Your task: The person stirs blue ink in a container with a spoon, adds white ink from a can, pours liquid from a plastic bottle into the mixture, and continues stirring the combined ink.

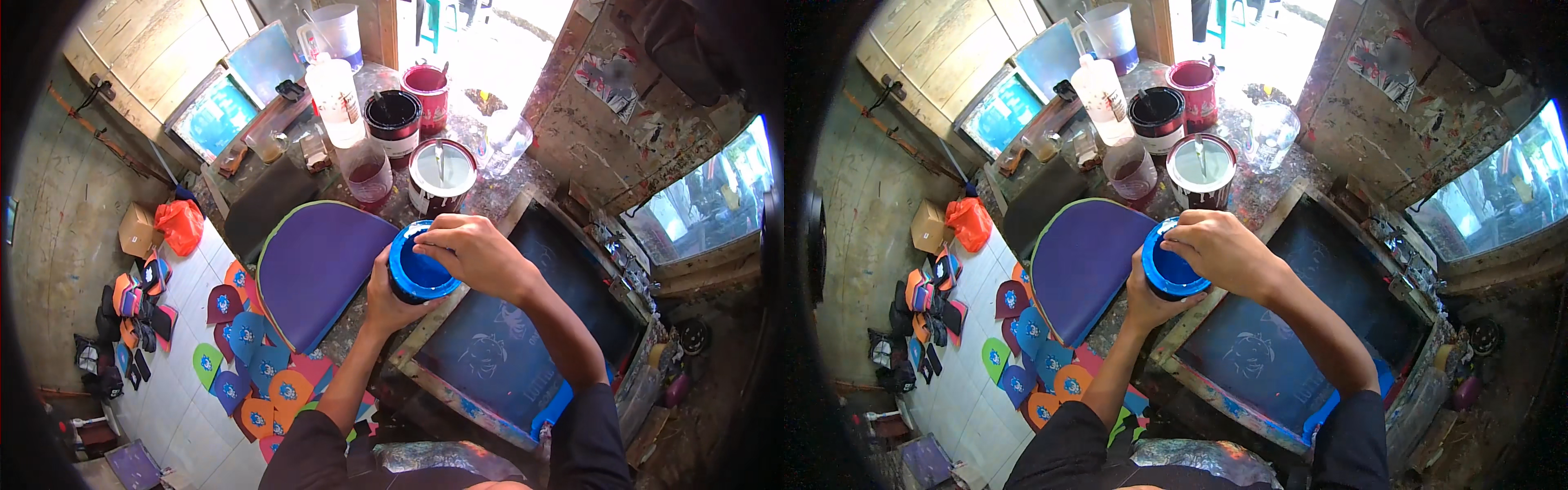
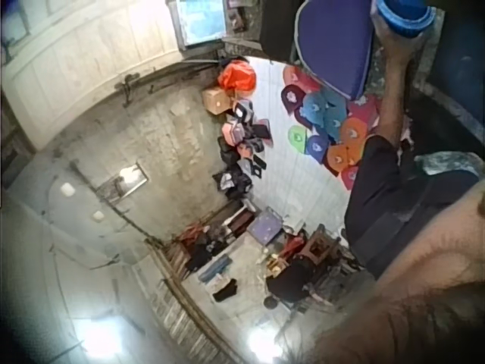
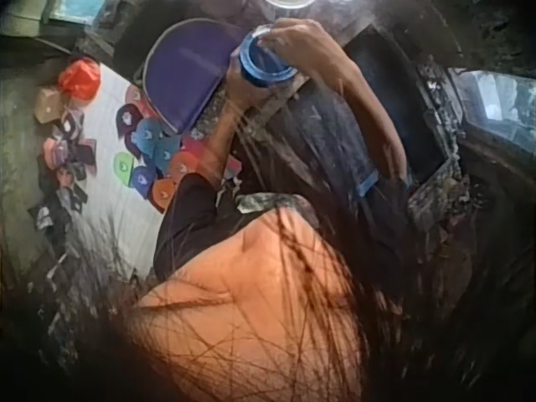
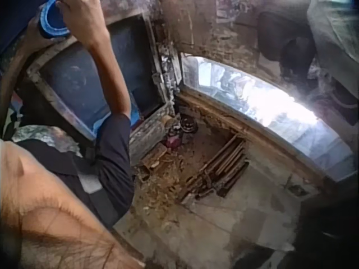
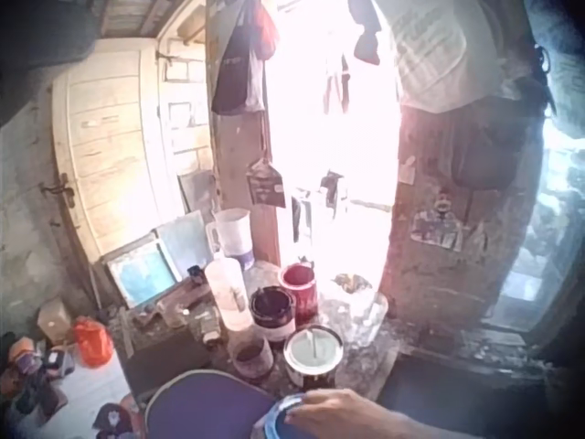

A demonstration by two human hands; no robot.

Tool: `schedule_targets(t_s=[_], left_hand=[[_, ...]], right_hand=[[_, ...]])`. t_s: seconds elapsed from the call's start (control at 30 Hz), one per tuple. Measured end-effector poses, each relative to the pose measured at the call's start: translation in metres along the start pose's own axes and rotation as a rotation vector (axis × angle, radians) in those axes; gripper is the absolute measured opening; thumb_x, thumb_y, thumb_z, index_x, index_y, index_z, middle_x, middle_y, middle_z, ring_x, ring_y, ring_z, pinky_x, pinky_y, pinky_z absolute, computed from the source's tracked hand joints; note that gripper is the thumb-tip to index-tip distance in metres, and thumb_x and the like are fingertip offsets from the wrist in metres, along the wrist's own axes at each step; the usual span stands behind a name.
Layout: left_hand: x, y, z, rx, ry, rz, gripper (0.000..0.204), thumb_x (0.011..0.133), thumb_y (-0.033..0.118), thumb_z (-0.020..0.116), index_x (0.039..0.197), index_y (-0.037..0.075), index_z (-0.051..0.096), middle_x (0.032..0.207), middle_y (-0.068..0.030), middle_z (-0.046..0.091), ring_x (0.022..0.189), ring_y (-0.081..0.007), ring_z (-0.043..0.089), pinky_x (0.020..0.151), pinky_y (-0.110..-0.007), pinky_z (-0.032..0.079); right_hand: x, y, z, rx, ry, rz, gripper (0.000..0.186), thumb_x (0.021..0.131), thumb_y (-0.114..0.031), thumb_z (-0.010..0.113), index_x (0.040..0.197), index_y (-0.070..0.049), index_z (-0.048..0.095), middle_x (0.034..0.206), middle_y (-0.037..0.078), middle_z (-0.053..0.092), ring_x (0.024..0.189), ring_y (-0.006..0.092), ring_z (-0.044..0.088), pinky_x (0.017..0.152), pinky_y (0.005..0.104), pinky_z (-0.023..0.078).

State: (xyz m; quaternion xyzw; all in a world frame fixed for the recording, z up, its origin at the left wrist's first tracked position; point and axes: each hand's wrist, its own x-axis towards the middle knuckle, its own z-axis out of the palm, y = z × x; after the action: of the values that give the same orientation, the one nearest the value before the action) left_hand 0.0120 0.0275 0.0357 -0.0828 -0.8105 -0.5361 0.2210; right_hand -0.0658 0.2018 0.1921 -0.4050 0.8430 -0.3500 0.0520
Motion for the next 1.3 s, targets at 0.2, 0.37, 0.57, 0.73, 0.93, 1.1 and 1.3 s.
schedule_targets(t_s=[0.2, 0.37, 0.57, 0.73, 0.93, 1.1, 1.3], left_hand=[[-0.005, -0.011, -0.001, 0.000, 0.007, -0.009, 0.112, 0.058, 0.035, 0.104, 0.146, 0.003, 0.042, 0.134, -0.0200, 0.064, 0.120, -0.0347, 0.068, 0.102, -0.045, 0.056], [0.001, -0.006, -0.001, 0.009, 0.036, 0.054, 0.108, 0.060, 0.035, 0.104, 0.144, 0.003, 0.044, 0.130, -0.0189, 0.068, 0.118, -0.0305, 0.070, 0.099, -0.043, 0.058], [-0.002, -0.014, 0.001, -0.034, 0.009, 0.023, 0.112, 0.057, 0.035, 0.104, 0.146, 0.004, 0.044, 0.135, -0.0198, 0.061, 0.122, -0.0383, 0.065, 0.104, -0.048, 0.054], [-0.001, -0.013, 0.002, -0.008, 0.022, 0.008, 0.110, 0.057, 0.035, 0.104, 0.144, 0.004, 0.045, 0.135, -0.0198, 0.061, 0.122, -0.0381, 0.065, 0.103, -0.049, 0.054], [0.000, -0.012, 0.002, -0.027, 0.023, 0.039, 0.109, 0.058, 0.035, 0.103, 0.144, 0.003, 0.045, 0.135, -0.0207, 0.062, 0.122, -0.0375, 0.065, 0.104, -0.048, 0.054], [-0.002, -0.014, 0.002, -0.027, 0.019, 0.021, 0.109, 0.058, 0.035, 0.104, 0.144, 0.003, 0.045, 0.135, -0.0211, 0.062, 0.121, -0.0377, 0.066, 0.104, -0.048, 0.054], [0.001, -0.008, 0.003, -0.009, 0.019, 0.056, 0.110, 0.058, 0.035, 0.104, 0.144, 0.003, 0.045, 0.135, -0.0208, 0.062, 0.121, -0.0373, 0.066, 0.103, -0.048, 0.055]], right_hand=[[0.000, 0.002, -0.006, -0.072, -0.200, -0.027, 0.019, 0.095, -0.014, 0.070, 0.106, -0.001, 0.080, 0.097, 0.016, 0.071, 0.090, 0.0326, 0.073, 0.083, 0.0434, 0.059], [0.003, 0.005, -0.002, -0.168, -0.105, 0.039, 0.022, 0.094, -0.015, 0.070, 0.107, -0.001, 0.080, 0.094, 0.016, 0.071, 0.090, 0.0316, 0.073, 0.083, 0.0434, 0.059], [0.005, 0.007, -0.007, 0.094, -0.126, -0.037, 0.022, 0.096, -0.015, 0.070, 0.109, -0.001, 0.080, 0.092, 0.017, 0.071, 0.089, 0.0322, 0.073, 0.082, 0.0417, 0.059], [0.004, 0.004, -0.012, -0.141, -0.110, 0.067, 0.022, 0.097, -0.016, 0.069, 0.107, 0.000, 0.080, 0.091, 0.018, 0.070, 0.086, 0.0344, 0.072, 0.083, 0.0438, 0.058], [0.009, 0.008, -0.002, 0.094, -0.041, -0.024, 0.017, 0.094, -0.010, 0.074, 0.108, -0.002, 0.081, 0.088, 0.016, 0.070, 0.081, 0.0316, 0.071, 0.076, 0.0442, 0.056], [0.002, 0.010, -0.011, 0.059, -0.180, -0.058, 0.018, 0.094, -0.012, 0.070, 0.105, -0.003, 0.081, 0.091, 0.018, 0.072, 0.085, 0.0339, 0.072, 0.082, 0.0439, 0.058], [0.006, 0.006, -0.003, -0.070, -0.010, 0.058, 0.018, 0.093, -0.009, 0.073, 0.108, -0.003, 0.081, 0.092, 0.017, 0.072, 0.085, 0.0316, 0.072, 0.078, 0.0432, 0.057]])
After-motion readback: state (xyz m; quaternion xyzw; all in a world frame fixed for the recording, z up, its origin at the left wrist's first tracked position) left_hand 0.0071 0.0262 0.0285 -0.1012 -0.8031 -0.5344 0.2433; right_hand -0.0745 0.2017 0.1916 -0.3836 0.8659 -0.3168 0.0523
